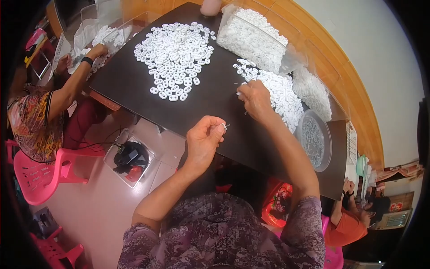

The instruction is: Manually assembling small white plastic components at a workbench.

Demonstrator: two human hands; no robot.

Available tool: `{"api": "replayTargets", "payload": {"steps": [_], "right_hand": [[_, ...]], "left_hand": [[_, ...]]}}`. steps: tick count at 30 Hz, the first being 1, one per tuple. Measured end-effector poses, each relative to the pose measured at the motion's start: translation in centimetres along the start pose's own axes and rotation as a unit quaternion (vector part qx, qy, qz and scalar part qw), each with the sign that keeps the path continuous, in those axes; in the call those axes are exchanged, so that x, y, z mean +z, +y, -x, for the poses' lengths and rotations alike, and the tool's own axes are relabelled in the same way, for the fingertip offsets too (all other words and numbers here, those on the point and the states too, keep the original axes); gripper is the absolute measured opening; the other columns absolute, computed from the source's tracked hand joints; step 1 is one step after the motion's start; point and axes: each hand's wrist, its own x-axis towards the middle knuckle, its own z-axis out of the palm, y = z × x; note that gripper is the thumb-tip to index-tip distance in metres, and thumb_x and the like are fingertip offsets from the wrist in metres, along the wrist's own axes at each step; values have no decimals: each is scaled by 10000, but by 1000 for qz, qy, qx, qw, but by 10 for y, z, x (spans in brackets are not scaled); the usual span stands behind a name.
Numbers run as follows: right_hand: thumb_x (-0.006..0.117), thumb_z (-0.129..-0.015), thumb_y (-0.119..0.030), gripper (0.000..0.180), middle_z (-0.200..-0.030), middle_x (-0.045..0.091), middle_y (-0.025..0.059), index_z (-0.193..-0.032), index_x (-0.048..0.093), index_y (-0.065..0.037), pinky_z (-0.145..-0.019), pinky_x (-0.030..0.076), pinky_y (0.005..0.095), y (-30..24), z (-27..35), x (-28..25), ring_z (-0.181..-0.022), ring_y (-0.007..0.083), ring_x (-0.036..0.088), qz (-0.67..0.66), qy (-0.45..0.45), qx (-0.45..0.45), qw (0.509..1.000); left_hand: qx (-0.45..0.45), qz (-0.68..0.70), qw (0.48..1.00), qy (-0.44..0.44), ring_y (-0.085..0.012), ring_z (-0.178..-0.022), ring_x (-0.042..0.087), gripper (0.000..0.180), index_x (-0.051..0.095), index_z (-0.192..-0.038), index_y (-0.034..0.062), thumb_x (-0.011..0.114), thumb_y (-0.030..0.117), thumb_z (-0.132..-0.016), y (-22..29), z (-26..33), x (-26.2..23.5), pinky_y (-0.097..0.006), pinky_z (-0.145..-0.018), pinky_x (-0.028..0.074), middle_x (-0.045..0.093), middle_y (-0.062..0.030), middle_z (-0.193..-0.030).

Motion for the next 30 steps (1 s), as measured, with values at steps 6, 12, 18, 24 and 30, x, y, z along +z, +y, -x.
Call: {"api": "replayTargets", "payload": {"steps": [6, 12, 18, 24, 30], "right_hand": [[640, -758, -74, 146, -741, 610, 64, -899, 662, -45, -637, 441, 295, -23, 10, -16, -700, 191, 566, -294, -11, 108, 950], [643, -803, -86, 203, -771, 622, 5, -991, 656, -10, -603, 413, 197, -51, 28, -37, -672, 64, 547, -582, -82, 269, 763], [629, -817, -68, 201, -783, 628, 18, -1009, 657, -18, -600, 410, 191, -70, 46, -41, -706, 68, 562, -606, -74, 243, 754], [628, -818, -56, 201, -790, 628, 18, -1013, 653, -11, -606, 408, 190, -81, 55, -40, -706, 60, 556, -622, -58, 235, 745], [625, -820, -49, 206, -826, 636, 23, -1019, 645, 1, -617, 415, 188, -85, 58, -40, -724, 61, 564, -617, -55, 231, 750]], "left_hand": [[-21, 27, 999, 6, -55, -627, 520, 122, 588, -941, 8, 573, 116, -888, 2, 1, -1, -183, -544, 419, 587, -15, -779], [5, 81, 996, 25, -60, -625, 523, 163, 598, -1002, -3, 571, 113, -892, 6, 4, -2, -184, -545, 420, 590, -24, -775], [11, 57, 998, 32, -62, -637, 531, 174, 608, -1020, -1, 577, 109, -888, 8, 12, -4, -181, -551, 421, 594, -23, -781], [10, 60, 997, 38, -64, -637, 537, 161, 611, -1004, -3, 580, 100, -884, 9, 18, -6, -182, -554, 424, 598, -23, -781], [13, 41, 998, 38, -60, -638, 535, 159, 610, -1002, -2, 578, 100, -884, 8, 25, -6, -175, -553, 419, 598, -21, -781]]}}
